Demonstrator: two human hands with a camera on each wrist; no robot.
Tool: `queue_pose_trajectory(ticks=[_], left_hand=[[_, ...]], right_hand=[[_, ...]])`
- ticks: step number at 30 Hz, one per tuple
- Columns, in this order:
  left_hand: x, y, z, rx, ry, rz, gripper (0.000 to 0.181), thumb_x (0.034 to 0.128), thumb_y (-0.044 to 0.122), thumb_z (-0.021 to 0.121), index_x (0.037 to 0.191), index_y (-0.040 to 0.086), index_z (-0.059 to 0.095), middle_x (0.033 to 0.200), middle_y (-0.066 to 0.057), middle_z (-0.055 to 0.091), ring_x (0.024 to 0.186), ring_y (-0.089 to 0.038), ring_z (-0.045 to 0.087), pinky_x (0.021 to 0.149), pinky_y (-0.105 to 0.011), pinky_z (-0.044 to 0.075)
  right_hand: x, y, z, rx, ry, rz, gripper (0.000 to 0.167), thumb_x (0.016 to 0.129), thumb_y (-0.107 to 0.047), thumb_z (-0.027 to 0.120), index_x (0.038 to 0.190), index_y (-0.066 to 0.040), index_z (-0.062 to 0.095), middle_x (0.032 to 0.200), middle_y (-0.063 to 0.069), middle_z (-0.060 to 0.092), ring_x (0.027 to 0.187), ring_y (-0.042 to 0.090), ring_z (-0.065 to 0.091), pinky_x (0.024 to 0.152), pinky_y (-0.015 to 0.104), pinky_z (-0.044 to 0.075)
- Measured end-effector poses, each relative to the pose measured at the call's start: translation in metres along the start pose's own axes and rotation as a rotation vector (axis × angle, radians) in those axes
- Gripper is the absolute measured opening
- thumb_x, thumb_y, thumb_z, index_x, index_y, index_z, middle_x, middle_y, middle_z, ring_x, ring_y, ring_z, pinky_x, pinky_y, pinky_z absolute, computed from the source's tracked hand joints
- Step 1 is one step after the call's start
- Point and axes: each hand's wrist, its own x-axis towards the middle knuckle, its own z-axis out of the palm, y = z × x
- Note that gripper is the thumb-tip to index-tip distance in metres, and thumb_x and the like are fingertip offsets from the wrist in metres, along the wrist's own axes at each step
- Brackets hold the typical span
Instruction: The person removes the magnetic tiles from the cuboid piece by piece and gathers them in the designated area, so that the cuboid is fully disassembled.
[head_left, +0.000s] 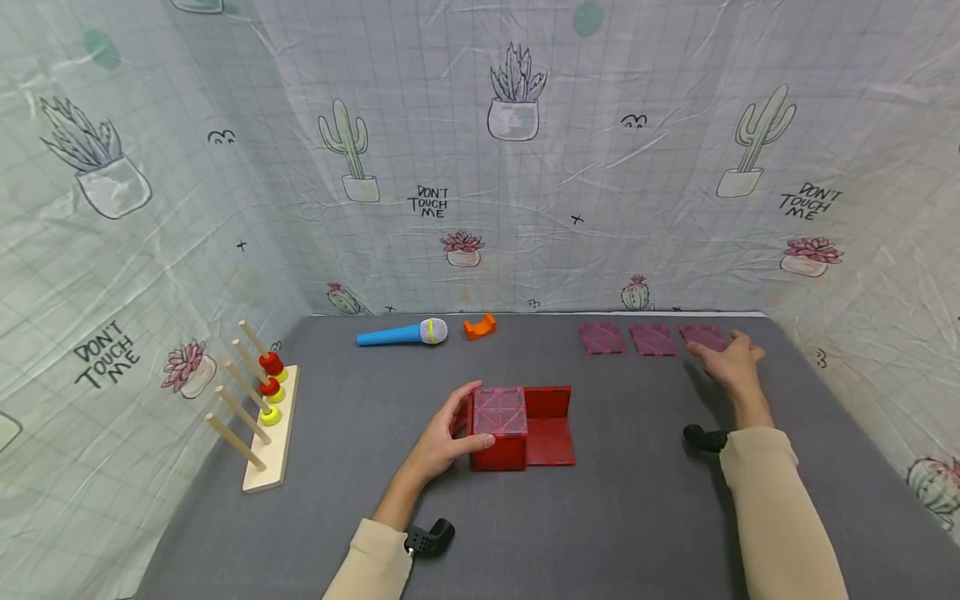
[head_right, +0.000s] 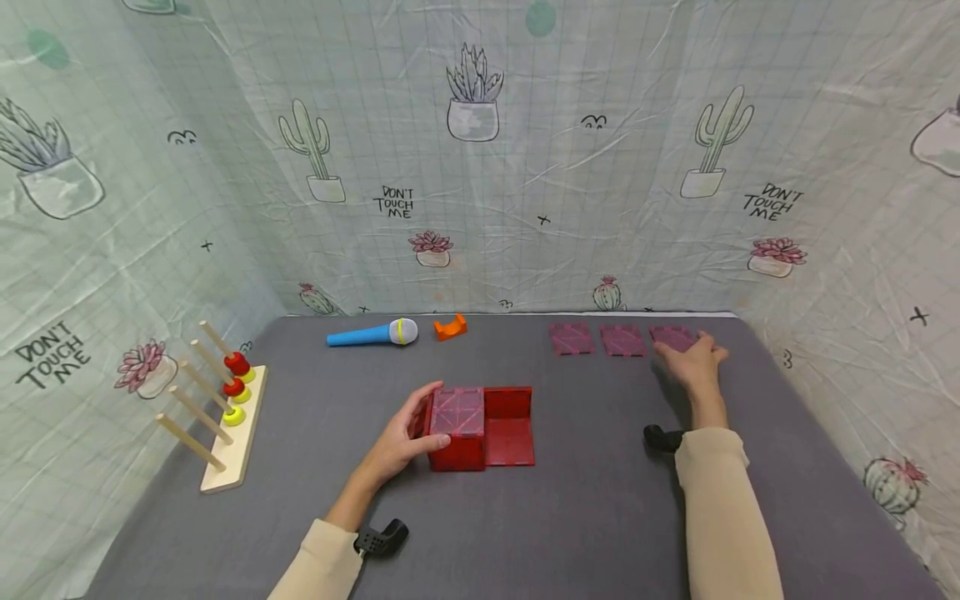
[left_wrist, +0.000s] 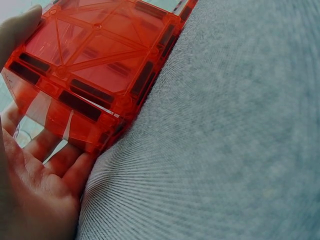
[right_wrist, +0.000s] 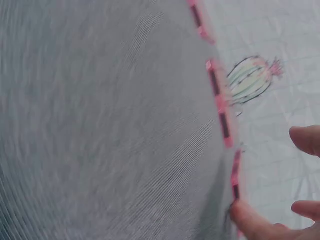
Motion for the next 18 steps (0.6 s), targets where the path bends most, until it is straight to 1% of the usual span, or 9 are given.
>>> queue_pose_trajectory(ticks=[4, 8, 13, 18], left_hand=[[-0.001, -0.001, 0.000, 0.007, 0.000, -0.006, 0.079, 0.0845, 0.035, 0.073, 0.153, 0.032, 0.034, 0.146, -0.002, 0.050, 0.129, -0.025, 0.051, 0.105, -0.043, 0.046], [-0.002, -0.001, -0.001, 0.009, 0.005, -0.018, 0.078, 0.0841, 0.035, 0.073, 0.152, 0.035, 0.034, 0.146, 0.000, 0.050, 0.129, -0.024, 0.050, 0.106, -0.044, 0.044], [0.000, 0.000, -0.001, 0.007, 0.003, -0.014, 0.080, 0.0841, 0.034, 0.073, 0.153, 0.031, 0.034, 0.146, -0.001, 0.050, 0.130, -0.025, 0.050, 0.105, -0.043, 0.044], [0.000, 0.000, -0.001, -0.004, -0.007, -0.009, 0.080, 0.0848, 0.030, 0.072, 0.154, 0.028, 0.033, 0.147, -0.003, 0.049, 0.130, -0.026, 0.050, 0.105, -0.042, 0.045]], right_hand=[[-0.006, -0.004, 0.000, 0.015, 0.015, -0.026, 0.100, 0.096, -0.051, 0.054, 0.157, 0.005, -0.001, 0.156, 0.039, -0.004, 0.142, 0.060, 0.022, 0.113, 0.067, 0.026], [-0.012, -0.008, 0.001, 0.048, 0.026, -0.041, 0.100, 0.096, -0.053, 0.054, 0.159, 0.002, -0.001, 0.157, 0.037, -0.004, 0.142, 0.059, 0.023, 0.112, 0.068, 0.029], [-0.019, -0.016, 0.001, 0.081, 0.051, -0.064, 0.101, 0.094, -0.056, 0.055, 0.160, -0.002, 0.001, 0.160, 0.033, -0.004, 0.143, 0.056, 0.022, 0.112, 0.067, 0.028], [-0.028, -0.026, 0.001, 0.121, 0.102, -0.074, 0.101, 0.092, -0.056, 0.058, 0.160, -0.005, 0.005, 0.161, 0.030, 0.008, 0.145, 0.050, 0.025, 0.114, 0.063, 0.028]])
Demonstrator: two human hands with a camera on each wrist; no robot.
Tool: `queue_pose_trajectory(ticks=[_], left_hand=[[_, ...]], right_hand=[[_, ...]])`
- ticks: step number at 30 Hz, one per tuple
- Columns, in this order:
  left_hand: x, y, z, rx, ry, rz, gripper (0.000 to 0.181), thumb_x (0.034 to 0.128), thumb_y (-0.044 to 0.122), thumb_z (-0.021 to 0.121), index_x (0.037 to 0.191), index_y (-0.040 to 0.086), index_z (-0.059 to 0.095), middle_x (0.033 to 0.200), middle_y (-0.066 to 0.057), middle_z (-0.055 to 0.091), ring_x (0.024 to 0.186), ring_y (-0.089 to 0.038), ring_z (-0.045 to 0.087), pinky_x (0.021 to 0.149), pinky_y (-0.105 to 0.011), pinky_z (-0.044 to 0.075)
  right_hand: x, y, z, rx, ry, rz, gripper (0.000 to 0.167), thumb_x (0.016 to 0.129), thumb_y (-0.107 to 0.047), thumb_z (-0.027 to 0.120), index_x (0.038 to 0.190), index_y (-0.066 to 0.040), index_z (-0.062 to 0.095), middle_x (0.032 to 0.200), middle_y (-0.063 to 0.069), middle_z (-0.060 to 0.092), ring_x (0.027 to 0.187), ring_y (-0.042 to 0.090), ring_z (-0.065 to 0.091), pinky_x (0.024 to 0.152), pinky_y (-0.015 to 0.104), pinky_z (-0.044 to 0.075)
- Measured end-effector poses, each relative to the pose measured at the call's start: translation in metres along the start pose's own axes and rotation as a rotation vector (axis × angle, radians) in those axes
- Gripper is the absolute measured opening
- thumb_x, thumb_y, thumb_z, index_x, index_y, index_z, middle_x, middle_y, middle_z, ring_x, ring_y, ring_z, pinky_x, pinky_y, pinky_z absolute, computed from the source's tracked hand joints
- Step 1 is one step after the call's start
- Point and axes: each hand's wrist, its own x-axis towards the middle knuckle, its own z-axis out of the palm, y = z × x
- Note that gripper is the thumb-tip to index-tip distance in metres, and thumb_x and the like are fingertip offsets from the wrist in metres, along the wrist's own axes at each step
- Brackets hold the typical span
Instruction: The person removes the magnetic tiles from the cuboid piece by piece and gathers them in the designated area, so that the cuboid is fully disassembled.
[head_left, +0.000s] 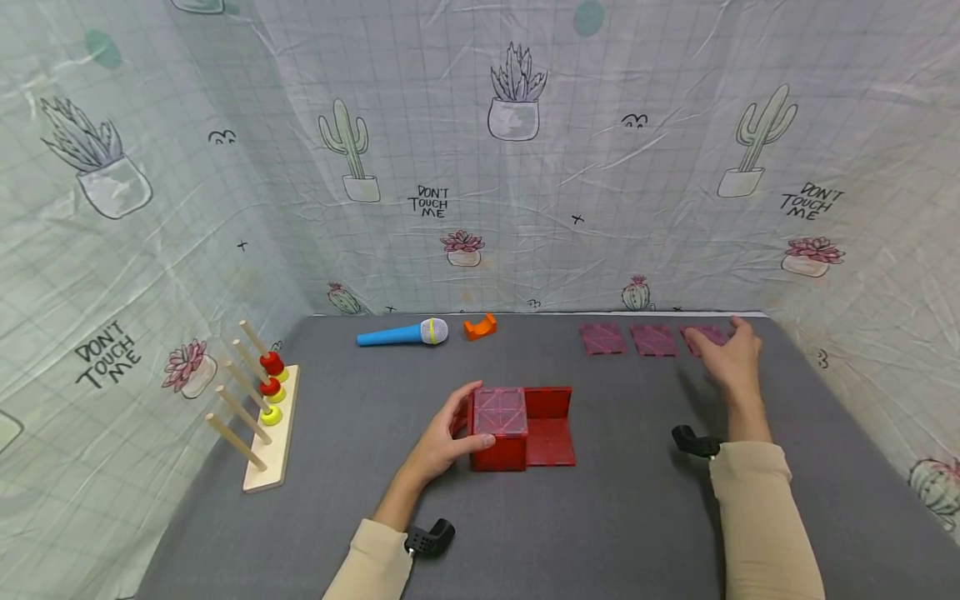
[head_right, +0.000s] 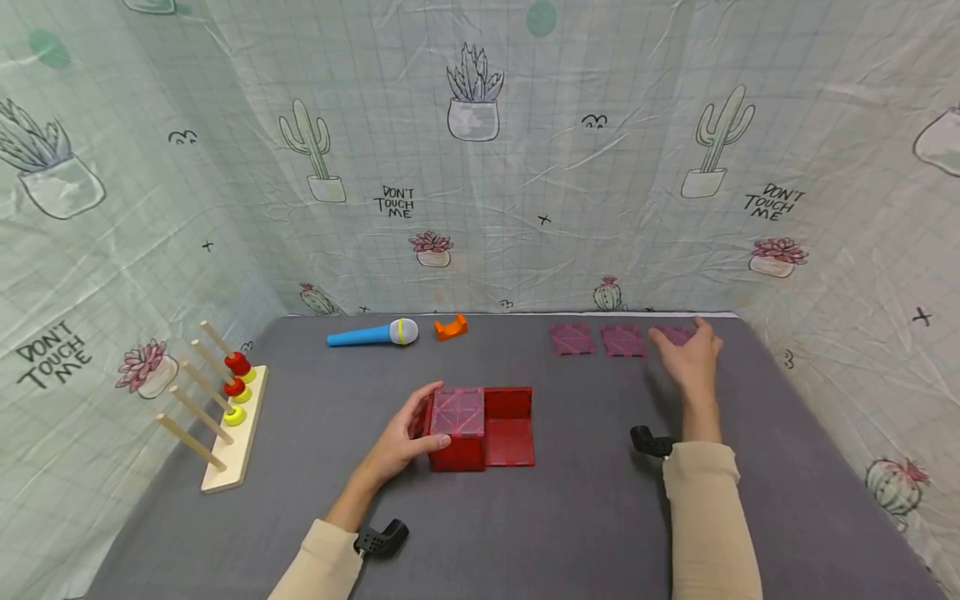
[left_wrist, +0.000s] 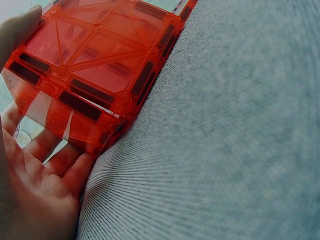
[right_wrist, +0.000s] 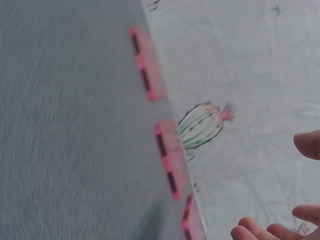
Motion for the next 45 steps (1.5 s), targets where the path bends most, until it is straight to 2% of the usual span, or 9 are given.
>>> queue_pose_trajectory(ticks=[7, 13, 18, 22, 26, 29, 35, 45], left_hand=[[0.000, 0.000, 0.000, 0.002, -0.002, 0.014, 0.079, 0.0850, 0.030, 0.072, 0.154, 0.029, 0.034, 0.147, -0.004, 0.050, 0.130, -0.027, 0.050, 0.106, -0.045, 0.044], [0.001, 0.001, -0.001, -0.001, -0.004, 0.013, 0.080, 0.0849, 0.029, 0.072, 0.155, 0.025, 0.033, 0.146, -0.004, 0.050, 0.129, -0.026, 0.050, 0.106, -0.045, 0.044], [0.001, 0.000, -0.001, -0.011, -0.003, 0.015, 0.080, 0.0854, 0.026, 0.072, 0.155, 0.025, 0.033, 0.146, -0.005, 0.051, 0.129, -0.025, 0.051, 0.107, -0.044, 0.044], [0.001, 0.000, -0.001, -0.013, -0.003, 0.020, 0.079, 0.0850, 0.027, 0.073, 0.154, 0.026, 0.034, 0.146, -0.005, 0.051, 0.129, -0.026, 0.051, 0.106, -0.043, 0.045], [0.001, 0.000, -0.001, -0.011, -0.002, 0.021, 0.080, 0.0849, 0.029, 0.073, 0.155, 0.024, 0.033, 0.146, -0.005, 0.051, 0.128, -0.026, 0.052, 0.105, -0.043, 0.045], [0.001, -0.001, 0.000, -0.008, -0.002, 0.021, 0.081, 0.0849, 0.031, 0.073, 0.155, 0.024, 0.033, 0.146, -0.004, 0.051, 0.128, -0.026, 0.052, 0.106, -0.043, 0.045], [0.002, -0.002, 0.001, -0.002, -0.004, 0.016, 0.081, 0.0849, 0.033, 0.073, 0.155, 0.026, 0.033, 0.146, -0.003, 0.051, 0.128, -0.024, 0.052, 0.106, -0.042, 0.045], [0.001, -0.002, 0.000, -0.003, 0.002, 0.014, 0.083, 0.0847, 0.033, 0.073, 0.156, 0.023, 0.032, 0.146, -0.003, 0.051, 0.128, -0.025, 0.052, 0.106, -0.044, 0.045]], right_hand=[[-0.018, -0.014, 0.003, 0.073, 0.029, -0.015, 0.100, 0.092, -0.056, 0.060, 0.161, -0.009, 0.007, 0.164, 0.024, 0.015, 0.147, 0.045, 0.026, 0.115, 0.062, 0.029], [-0.035, -0.026, 0.008, 0.090, 0.039, -0.041, 0.096, 0.092, -0.057, 0.059, 0.162, -0.013, 0.009, 0.164, 0.017, 0.017, 0.140, 0.040, 0.045, 0.111, 0.057, 0.038], [-0.047, -0.036, 0.012, 0.104, 0.047, -0.070, 0.092, 0.093, -0.055, 0.060, 0.161, -0.015, 0.013, 0.163, 0.016, 0.019, 0.138, 0.037, 0.047, 0.106, 0.054, 0.042], [-0.054, -0.043, 0.014, 0.087, 0.056, -0.104, 0.090, 0.093, -0.054, 0.061, 0.160, -0.015, 0.017, 0.161, 0.015, 0.024, 0.135, 0.035, 0.051, 0.096, 0.042, 0.047], [-0.059, -0.048, 0.019, 0.084, 0.074, -0.142, 0.086, 0.093, -0.051, 0.063, 0.159, -0.014, 0.021, 0.159, 0.013, 0.029, 0.132, 0.031, 0.052, 0.089, 0.030, 0.046], [-0.062, -0.051, 0.022, 0.095, 0.070, -0.184, 0.084, 0.093, -0.048, 0.064, 0.159, -0.014, 0.024, 0.158, 0.012, 0.030, 0.130, 0.030, 0.051, 0.092, 0.033, 0.047], [-0.074, -0.061, 0.028, 0.117, 0.022, -0.275, 0.082, 0.093, -0.046, 0.065, 0.158, -0.013, 0.026, 0.158, 0.014, 0.031, 0.132, 0.034, 0.048, 0.103, 0.052, 0.045], [-0.083, -0.070, 0.042, 0.126, -0.069, -0.430, 0.080, 0.093, -0.038, 0.069, 0.156, -0.008, 0.028, 0.154, 0.017, 0.036, 0.131, 0.036, 0.049, 0.106, 0.053, 0.042]])
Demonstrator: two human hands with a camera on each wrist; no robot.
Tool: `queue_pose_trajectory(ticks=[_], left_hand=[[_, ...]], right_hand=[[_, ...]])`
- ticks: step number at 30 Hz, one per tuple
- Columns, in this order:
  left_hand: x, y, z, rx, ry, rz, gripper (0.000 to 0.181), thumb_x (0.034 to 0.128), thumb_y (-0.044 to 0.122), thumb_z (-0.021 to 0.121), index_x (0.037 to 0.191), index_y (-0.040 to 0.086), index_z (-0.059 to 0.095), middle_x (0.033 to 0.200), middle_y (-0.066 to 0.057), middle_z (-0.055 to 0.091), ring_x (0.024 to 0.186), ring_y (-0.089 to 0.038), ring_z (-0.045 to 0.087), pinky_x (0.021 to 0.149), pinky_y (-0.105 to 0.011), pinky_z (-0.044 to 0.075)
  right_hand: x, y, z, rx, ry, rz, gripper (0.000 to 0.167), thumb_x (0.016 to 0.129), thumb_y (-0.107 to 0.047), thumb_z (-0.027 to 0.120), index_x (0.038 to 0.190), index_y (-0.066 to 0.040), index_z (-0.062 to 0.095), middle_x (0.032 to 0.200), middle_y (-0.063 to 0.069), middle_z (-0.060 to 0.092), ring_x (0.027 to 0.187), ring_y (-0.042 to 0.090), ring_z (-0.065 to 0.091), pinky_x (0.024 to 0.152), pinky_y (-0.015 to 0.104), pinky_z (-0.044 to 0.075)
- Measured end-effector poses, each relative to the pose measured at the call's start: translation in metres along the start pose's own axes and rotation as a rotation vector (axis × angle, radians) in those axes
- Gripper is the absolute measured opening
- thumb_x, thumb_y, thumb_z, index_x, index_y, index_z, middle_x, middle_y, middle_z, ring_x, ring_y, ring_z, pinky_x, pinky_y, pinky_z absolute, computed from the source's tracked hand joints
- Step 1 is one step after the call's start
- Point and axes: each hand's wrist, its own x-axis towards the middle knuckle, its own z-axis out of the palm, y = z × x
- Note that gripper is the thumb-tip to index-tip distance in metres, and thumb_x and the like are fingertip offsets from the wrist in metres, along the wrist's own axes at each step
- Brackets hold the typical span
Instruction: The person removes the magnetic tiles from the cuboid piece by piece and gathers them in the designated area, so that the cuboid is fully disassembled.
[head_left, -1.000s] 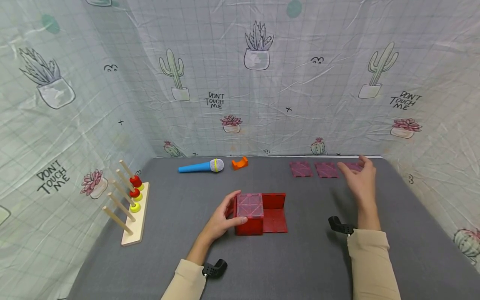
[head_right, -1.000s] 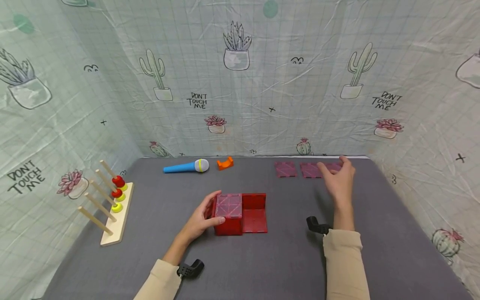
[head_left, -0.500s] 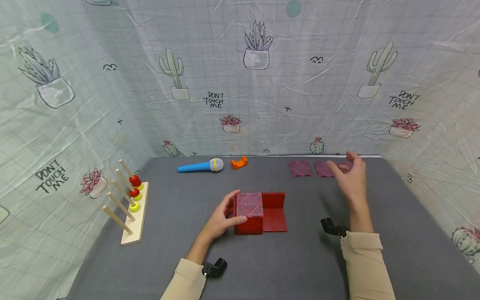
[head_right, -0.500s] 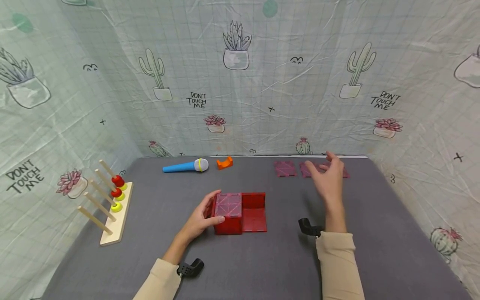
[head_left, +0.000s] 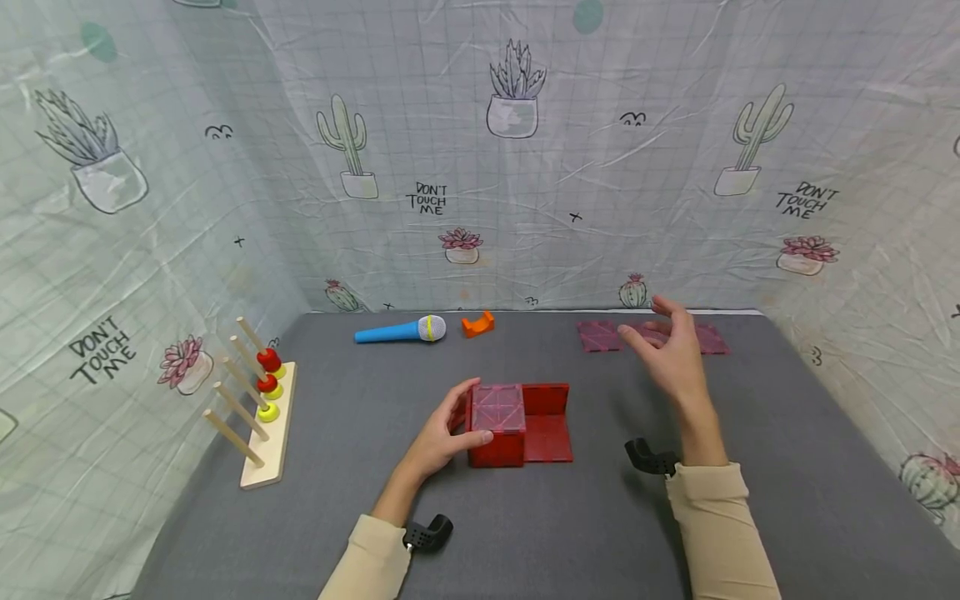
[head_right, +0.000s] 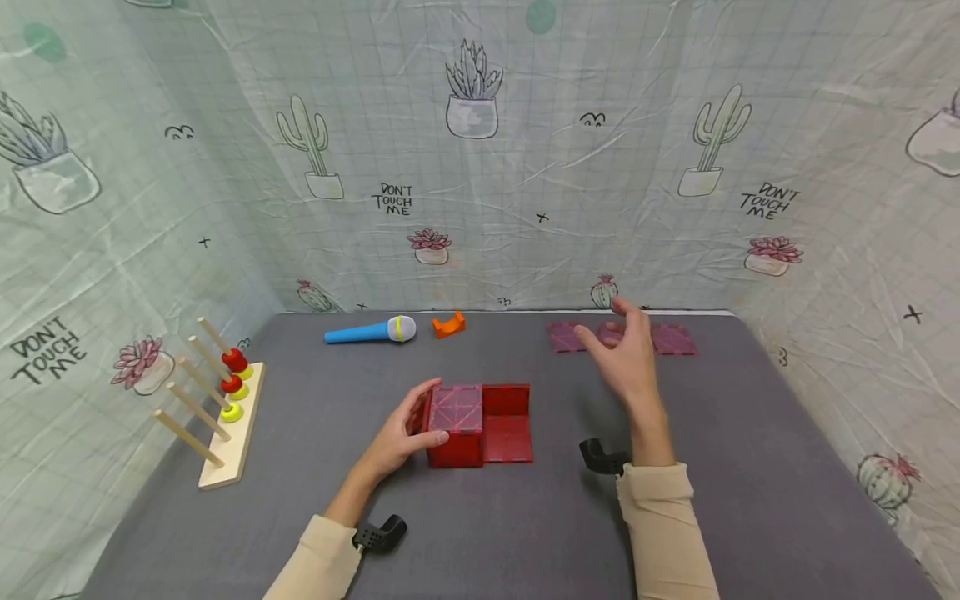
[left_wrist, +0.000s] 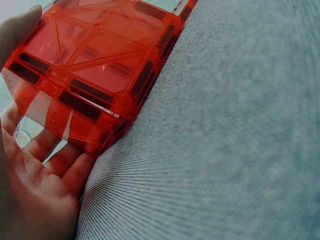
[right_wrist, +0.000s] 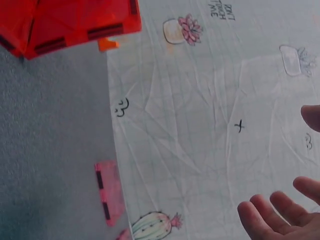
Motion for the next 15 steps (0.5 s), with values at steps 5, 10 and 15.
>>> queue_pose_trajectory(ticks=[5, 10, 15], left_hand=[[0.000, 0.002, -0.001, -0.002, -0.004, 0.009, 0.083, 0.0849, 0.031, 0.073, 0.156, 0.021, 0.032, 0.147, -0.004, 0.050, 0.130, -0.027, 0.051, 0.107, -0.047, 0.044], [0.001, 0.001, -0.001, -0.006, -0.013, 0.022, 0.081, 0.0858, 0.029, 0.072, 0.155, 0.020, 0.032, 0.146, -0.006, 0.051, 0.129, -0.027, 0.051, 0.107, -0.046, 0.043], [0.001, 0.000, 0.000, 0.005, -0.004, 0.015, 0.081, 0.0853, 0.030, 0.073, 0.155, 0.022, 0.033, 0.145, -0.004, 0.052, 0.129, -0.027, 0.051, 0.108, -0.048, 0.042]], right_hand=[[0.000, -0.001, 0.006, 0.004, -0.090, -0.055, 0.080, 0.093, -0.034, 0.070, 0.155, -0.006, 0.028, 0.153, 0.018, 0.038, 0.132, 0.038, 0.048, 0.105, 0.054, 0.043], [0.000, 0.001, 0.013, 0.003, -0.189, -0.082, 0.081, 0.093, -0.033, 0.071, 0.155, -0.006, 0.027, 0.155, 0.018, 0.035, 0.134, 0.040, 0.046, 0.105, 0.056, 0.043], [-0.001, 0.005, 0.022, -0.026, -0.264, -0.073, 0.082, 0.091, -0.032, 0.073, 0.156, -0.009, 0.028, 0.153, 0.020, 0.036, 0.129, 0.042, 0.050, 0.104, 0.057, 0.045]])
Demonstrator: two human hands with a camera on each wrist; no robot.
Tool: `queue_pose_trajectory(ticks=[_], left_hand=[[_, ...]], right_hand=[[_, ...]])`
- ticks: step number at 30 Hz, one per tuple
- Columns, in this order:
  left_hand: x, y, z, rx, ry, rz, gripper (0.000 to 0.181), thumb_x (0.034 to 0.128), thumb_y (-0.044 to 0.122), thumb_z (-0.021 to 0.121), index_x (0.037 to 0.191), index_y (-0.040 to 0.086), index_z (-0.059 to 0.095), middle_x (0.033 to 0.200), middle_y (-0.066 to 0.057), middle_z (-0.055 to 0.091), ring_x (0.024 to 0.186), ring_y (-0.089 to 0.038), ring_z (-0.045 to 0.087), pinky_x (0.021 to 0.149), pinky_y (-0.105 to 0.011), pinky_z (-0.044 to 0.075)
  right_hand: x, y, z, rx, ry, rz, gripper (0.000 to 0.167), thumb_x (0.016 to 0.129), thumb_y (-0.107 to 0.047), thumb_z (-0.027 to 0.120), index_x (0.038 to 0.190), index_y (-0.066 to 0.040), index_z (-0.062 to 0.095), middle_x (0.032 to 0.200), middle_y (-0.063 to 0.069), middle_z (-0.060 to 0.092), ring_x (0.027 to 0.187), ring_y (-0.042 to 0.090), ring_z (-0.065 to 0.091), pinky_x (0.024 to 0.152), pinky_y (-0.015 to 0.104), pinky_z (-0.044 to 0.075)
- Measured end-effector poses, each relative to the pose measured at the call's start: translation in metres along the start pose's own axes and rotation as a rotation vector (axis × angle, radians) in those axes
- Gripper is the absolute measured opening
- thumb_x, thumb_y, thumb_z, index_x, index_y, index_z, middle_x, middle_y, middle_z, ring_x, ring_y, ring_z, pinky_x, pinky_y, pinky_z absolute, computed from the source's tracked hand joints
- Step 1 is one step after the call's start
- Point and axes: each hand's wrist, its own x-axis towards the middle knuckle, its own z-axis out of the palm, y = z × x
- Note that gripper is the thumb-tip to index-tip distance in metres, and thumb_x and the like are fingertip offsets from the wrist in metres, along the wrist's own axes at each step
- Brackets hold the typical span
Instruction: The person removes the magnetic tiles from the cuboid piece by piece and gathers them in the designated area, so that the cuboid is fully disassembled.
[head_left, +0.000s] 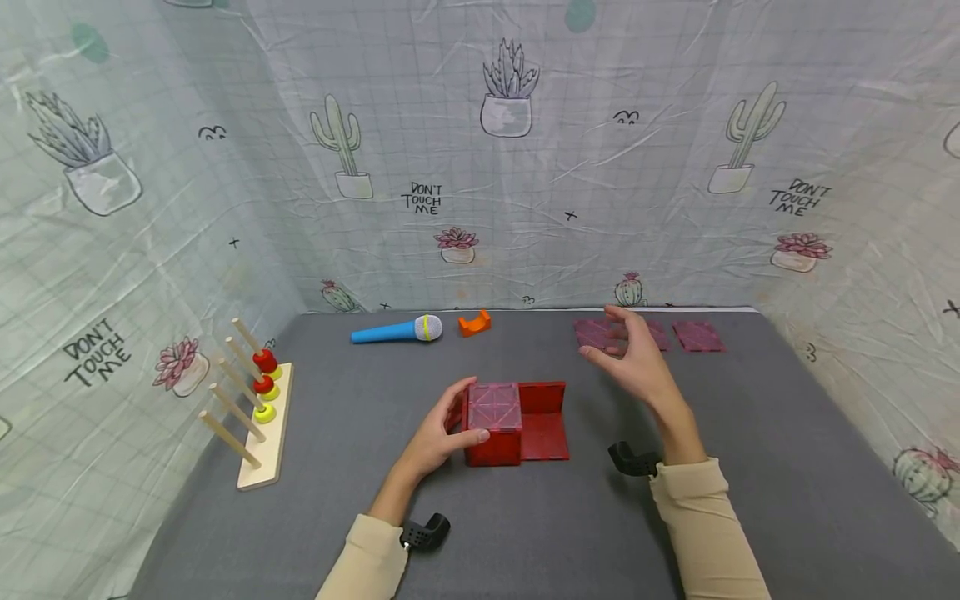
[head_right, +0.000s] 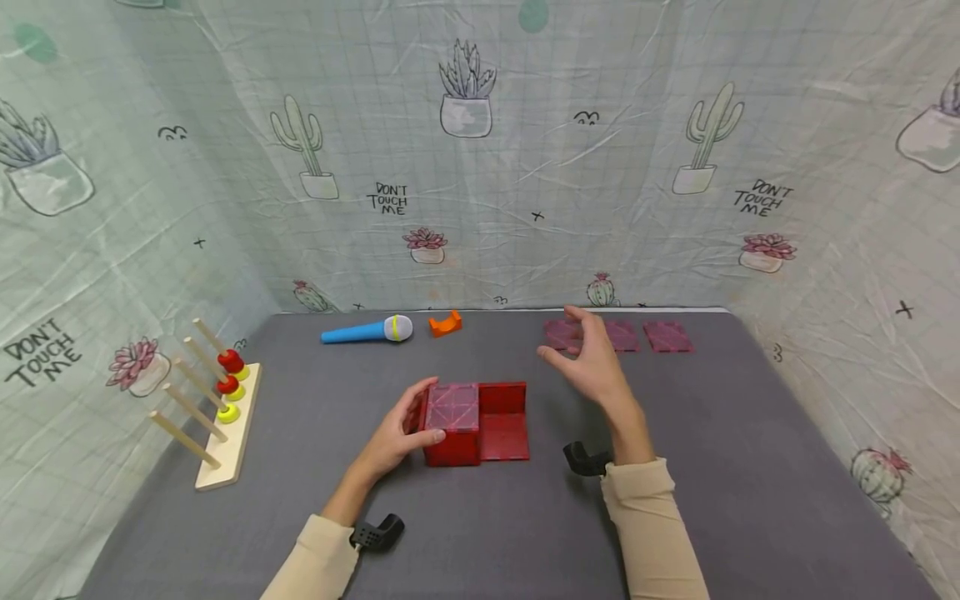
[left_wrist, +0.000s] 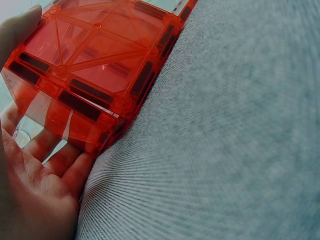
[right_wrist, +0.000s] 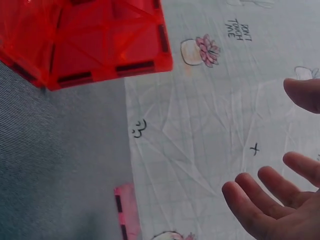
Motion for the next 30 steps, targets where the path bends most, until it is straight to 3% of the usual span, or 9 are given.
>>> queue_pose_trajectory(ticks=[11, 22, 30], left_hand=[[0.000, 0.000, -0.002, 0.009, -0.007, 0.009, 0.081, 0.0860, 0.030, 0.072, 0.155, 0.018, 0.032, 0.144, -0.007, 0.052, 0.130, -0.028, 0.051, 0.107, -0.047, 0.043], [0.001, -0.001, -0.001, 0.009, -0.003, -0.002, 0.081, 0.0858, 0.029, 0.072, 0.155, 0.021, 0.032, 0.144, -0.005, 0.053, 0.128, -0.025, 0.052, 0.106, -0.044, 0.045], [0.000, 0.000, -0.001, 0.003, 0.000, -0.003, 0.081, 0.0858, 0.030, 0.073, 0.155, 0.022, 0.032, 0.146, -0.004, 0.051, 0.129, -0.024, 0.051, 0.107, -0.043, 0.044]], right_hand=[[0.005, 0.005, 0.025, -0.058, -0.129, -0.049, 0.078, 0.090, -0.021, 0.076, 0.153, -0.008, 0.032, 0.149, 0.020, 0.041, 0.126, 0.040, 0.053, 0.102, 0.056, 0.047], [0.003, 0.006, 0.039, -0.087, -0.283, 0.027, 0.084, 0.086, -0.024, 0.078, 0.153, -0.006, 0.031, 0.147, 0.022, 0.043, 0.125, 0.039, 0.054, 0.097, 0.054, 0.051], [0.006, 0.012, 0.047, -0.112, -0.339, 0.046, 0.078, 0.087, -0.020, 0.077, 0.150, -0.006, 0.035, 0.133, 0.021, 0.056, 0.100, 0.026, 0.062, 0.080, 0.039, 0.054]])
